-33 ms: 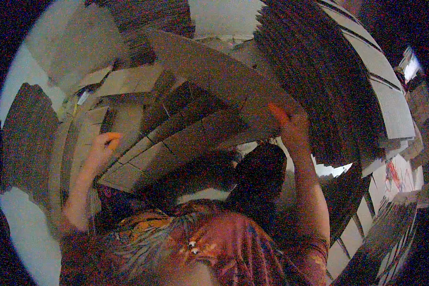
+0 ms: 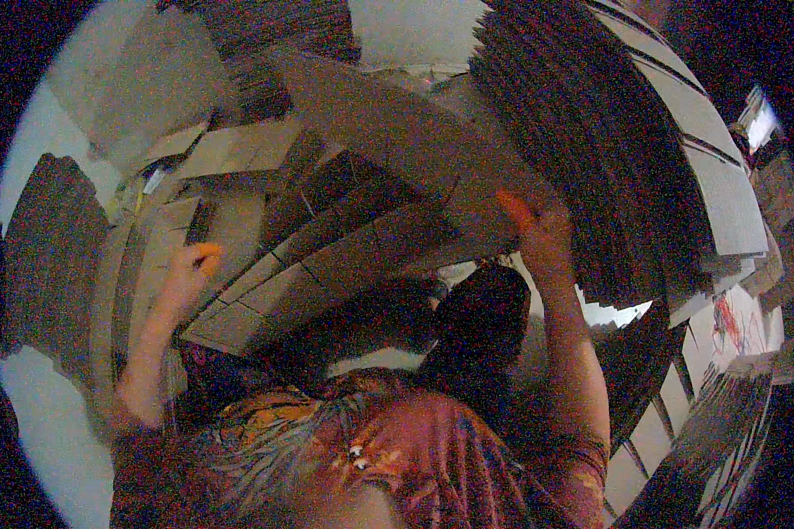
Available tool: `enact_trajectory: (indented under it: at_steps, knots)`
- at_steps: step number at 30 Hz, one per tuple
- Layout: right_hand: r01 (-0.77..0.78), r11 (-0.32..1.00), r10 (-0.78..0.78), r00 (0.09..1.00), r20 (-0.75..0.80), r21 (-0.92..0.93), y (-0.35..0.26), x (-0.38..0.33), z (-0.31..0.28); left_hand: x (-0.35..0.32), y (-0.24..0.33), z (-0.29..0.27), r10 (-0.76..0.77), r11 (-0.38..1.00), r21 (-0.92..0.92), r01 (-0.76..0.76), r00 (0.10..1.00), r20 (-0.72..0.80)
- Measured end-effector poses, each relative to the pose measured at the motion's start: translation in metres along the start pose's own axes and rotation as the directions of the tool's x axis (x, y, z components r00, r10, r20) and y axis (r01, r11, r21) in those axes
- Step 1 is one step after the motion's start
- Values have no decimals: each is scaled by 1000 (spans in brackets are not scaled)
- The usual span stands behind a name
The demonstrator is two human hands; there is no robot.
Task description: The person sits on the floor and uses an orange utility knife to cut large cardboard sheets into smaller rectangular pieces. The person repeatedly cuts along pre-scored lines, separates the pieces, and stacks them on the right side of the workspace.
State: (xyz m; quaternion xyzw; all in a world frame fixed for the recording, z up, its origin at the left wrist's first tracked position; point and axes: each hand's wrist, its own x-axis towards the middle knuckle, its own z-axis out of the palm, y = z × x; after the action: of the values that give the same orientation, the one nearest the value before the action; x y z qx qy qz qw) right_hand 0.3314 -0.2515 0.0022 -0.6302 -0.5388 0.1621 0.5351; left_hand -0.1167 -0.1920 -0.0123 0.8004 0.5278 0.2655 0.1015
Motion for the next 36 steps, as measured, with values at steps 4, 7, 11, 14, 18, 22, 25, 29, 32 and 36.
enact_trajectory:
  at_steps: [4, 7, 11, 14, 18, 22, 25, 29, 32, 36]
  knots:
    - [-58, 997, 60, 997, 38, -53, 24, -4, -4, 5, 3, 4, -155, 988, -26, 155, 988, 15]
    - [-45, 997, 37, 992, 118, 61, 41, -8, 1, 8, -5, 8, -31, 998, 50, 33, 999, -35]
    - [-80, 992, 67, 988, 136, 95, 50, -12, 6, 24, 34, 18, 329, 930, 235, -284, 927, -182]
    - [68, 993, -71, 997, 27, 94, 76, -10, 15, 47, 99, 37, 371, 926, 65, -373, 928, 40]
    - [73, 997, -72, 993, 90, -15, 66, -6, 18, 71, 161, 82, 361, 929, -70, -363, 848, 387]
    - [29, 996, -38, 994, 105, 83, 45, -5, 22, 90, 158, 126, 333, 943, -203, -265, 773, 540]
    - [128, 985, -136, 989, 62, 111, 48, -9, 26, 91, 158, 132, 377, 921, -309, -239, 754, 538]
    - [10, 984, -20, 998, 56, 176, 97, -23, 38, 85, 144, 139, 515, 835, -407, -371, 789, 336]
    - [-55, 996, 48, 993, 109, 71, 112, -36, 26, 91, 151, 118, 365, 926, -203, -319, 893, 262]
    - [-112, 994, 111, 981, 158, -3, 81, -42, 11, 108, 160, 98, 249, 942, 189, -277, 956, 157]
